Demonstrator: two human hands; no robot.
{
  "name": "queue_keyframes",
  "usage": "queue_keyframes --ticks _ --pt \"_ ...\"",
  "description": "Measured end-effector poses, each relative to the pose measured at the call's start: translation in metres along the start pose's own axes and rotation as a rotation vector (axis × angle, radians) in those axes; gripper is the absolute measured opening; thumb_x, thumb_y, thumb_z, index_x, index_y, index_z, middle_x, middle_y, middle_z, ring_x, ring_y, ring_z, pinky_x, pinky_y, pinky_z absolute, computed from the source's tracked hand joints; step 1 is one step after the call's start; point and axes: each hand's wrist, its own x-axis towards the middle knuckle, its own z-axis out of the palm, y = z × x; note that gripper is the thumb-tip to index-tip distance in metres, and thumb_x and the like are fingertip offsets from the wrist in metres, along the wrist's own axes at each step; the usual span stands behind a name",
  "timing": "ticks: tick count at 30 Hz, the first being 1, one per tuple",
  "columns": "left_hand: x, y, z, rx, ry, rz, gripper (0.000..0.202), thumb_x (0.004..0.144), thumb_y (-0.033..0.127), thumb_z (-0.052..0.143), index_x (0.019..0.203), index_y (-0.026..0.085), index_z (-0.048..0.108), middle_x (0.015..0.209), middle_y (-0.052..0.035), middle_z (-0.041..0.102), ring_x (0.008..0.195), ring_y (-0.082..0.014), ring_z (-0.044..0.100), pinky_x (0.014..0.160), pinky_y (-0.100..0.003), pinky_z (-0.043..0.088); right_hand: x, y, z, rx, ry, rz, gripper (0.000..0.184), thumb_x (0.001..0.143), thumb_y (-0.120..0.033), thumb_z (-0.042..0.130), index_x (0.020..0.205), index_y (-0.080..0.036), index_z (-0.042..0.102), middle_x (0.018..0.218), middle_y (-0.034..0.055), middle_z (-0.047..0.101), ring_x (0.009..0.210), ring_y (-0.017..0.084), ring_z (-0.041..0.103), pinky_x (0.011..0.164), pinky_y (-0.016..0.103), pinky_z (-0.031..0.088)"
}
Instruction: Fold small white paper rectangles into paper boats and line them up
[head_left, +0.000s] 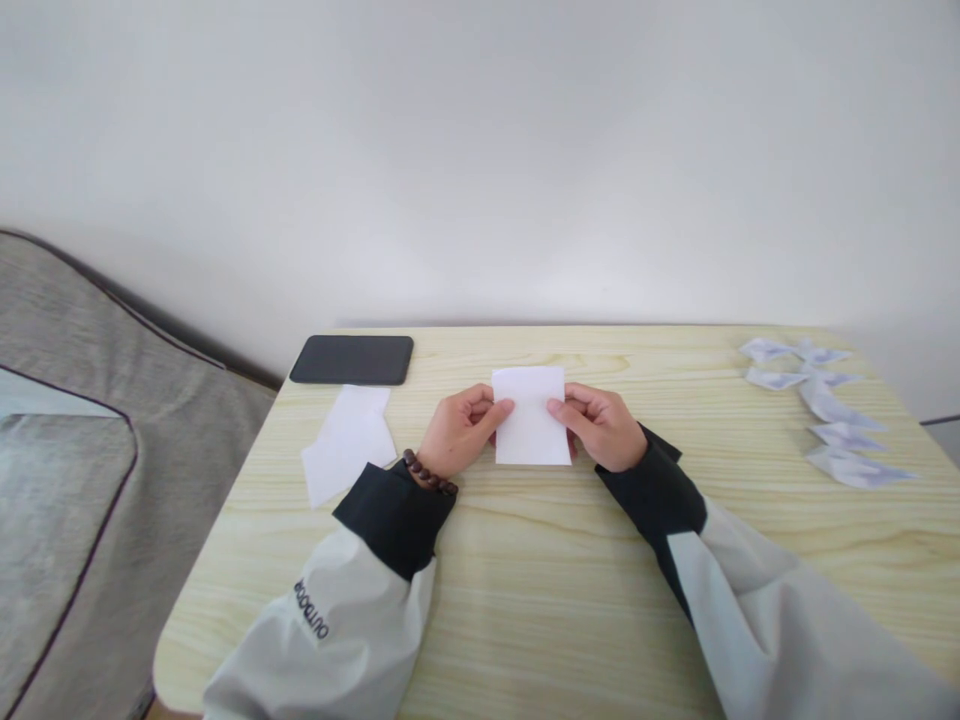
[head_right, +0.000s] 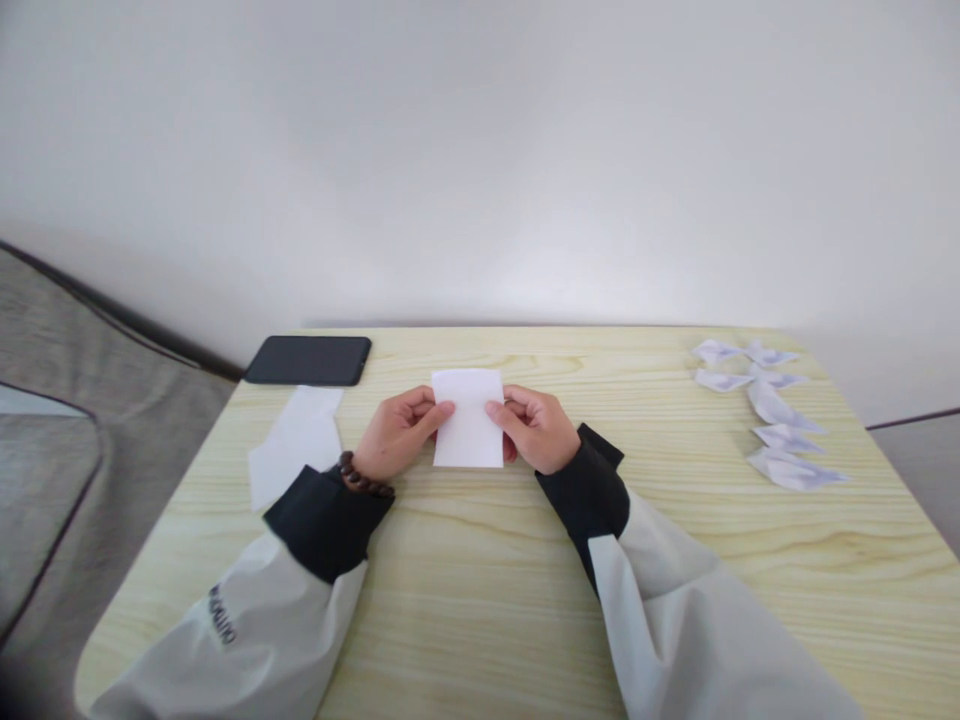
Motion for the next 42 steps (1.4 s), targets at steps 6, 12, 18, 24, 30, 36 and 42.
queue_keyframes --ticks 6,12,18,24,30,36,42 --pt "-0.0009 0.0011 -0.0008 -0.009 -0.017 -0.009 0.034 0.077 0.045 0.06 0.092 0.014 0.055 0.064 0.0015 0.065 0.057 -0.0115 0.058 0.052 -0.021 0.046 0.0013 0.0008 -0.0008 -0.008 -0.021 -0.018 0.028 0.082 -0.041 0.055 0.089 -0.015 0.061 0.05 -0.0038 0.056 0.037 0.008 0.047 0.034 0.019 0.036" --pt "-0.0018 0.0035 -0.001 -0.004 -0.008 -0.041 0.035 0.077 0.045 0.061 0.092 0.015 0.055 0.062 0.0021 0.064 0.054 -0.0117 0.058 0.05 -0.021 0.046 0.0043 0.0015 0.0014 0.021 0.044 -0.056 0.031 0.08 -0.038 0.056 0.099 -0.014 0.06 0.046 -0.0066 0.048 0.038 0.007 0.043 0.035 0.019 0.034" --pt "0.0 0.0026 -0.0022 0.018 0.062 -0.04 0.035 0.076 0.045 0.061 0.093 0.015 0.055 0.059 0.0022 0.063 0.054 -0.0123 0.057 0.052 -0.021 0.045 0.0037 -0.0013 0.0017 -0.019 0.074 -0.069 0.024 0.082 -0.034 0.054 0.096 -0.017 0.063 0.05 -0.0052 0.052 0.04 0.007 0.044 0.037 0.019 0.035" --pt "0.001 0.0021 -0.0038 0.067 0.043 0.03 0.032 0.079 0.041 0.059 0.094 0.014 0.063 0.063 -0.0002 0.064 0.054 -0.0111 0.056 0.05 -0.02 0.045 0.0037 -0.0004 -0.0011 -0.089 0.079 -0.109 0.021 0.084 -0.027 0.051 0.095 -0.018 0.067 0.053 -0.0035 0.056 0.041 0.007 0.042 0.038 0.019 0.032" --pt "0.0001 0.0046 -0.0058 -0.07 0.04 -0.003 0.047 0.079 0.053 0.054 0.101 0.012 0.063 0.072 -0.0045 0.068 0.059 -0.0138 0.061 0.055 -0.023 0.051 0.0022 0.0059 -0.0047 -0.225 0.112 -0.229 0.024 0.084 -0.02 0.048 0.096 -0.021 0.068 0.093 0.0018 0.07 0.07 0.012 0.061 0.058 0.022 0.046" --pt "-0.001 0.0055 -0.0048 -0.145 -0.062 -0.05 0.06 0.078 0.066 0.045 0.101 0.013 0.062 0.062 -0.0038 0.065 0.051 -0.0155 0.06 0.049 -0.027 0.051 0.0002 0.0063 -0.0027 -0.293 0.115 -0.319 0.03 0.084 -0.015 0.042 0.096 -0.023 0.069 0.097 0.0029 0.071 0.092 0.016 0.064 0.08 0.029 0.049" --pt "0.0012 0.0053 -0.0017 0.098 -0.009 0.014 0.035 0.075 0.046 0.061 0.092 0.015 0.065 0.064 -0.0009 0.064 0.054 -0.0119 0.056 0.05 -0.02 0.044 0.0001 0.0049 0.0003 -0.315 0.119 -0.334 0.03 0.082 -0.013 0.043 0.095 -0.02 0.068 0.094 0.0042 0.071 0.087 0.017 0.064 0.074 0.028 0.05"
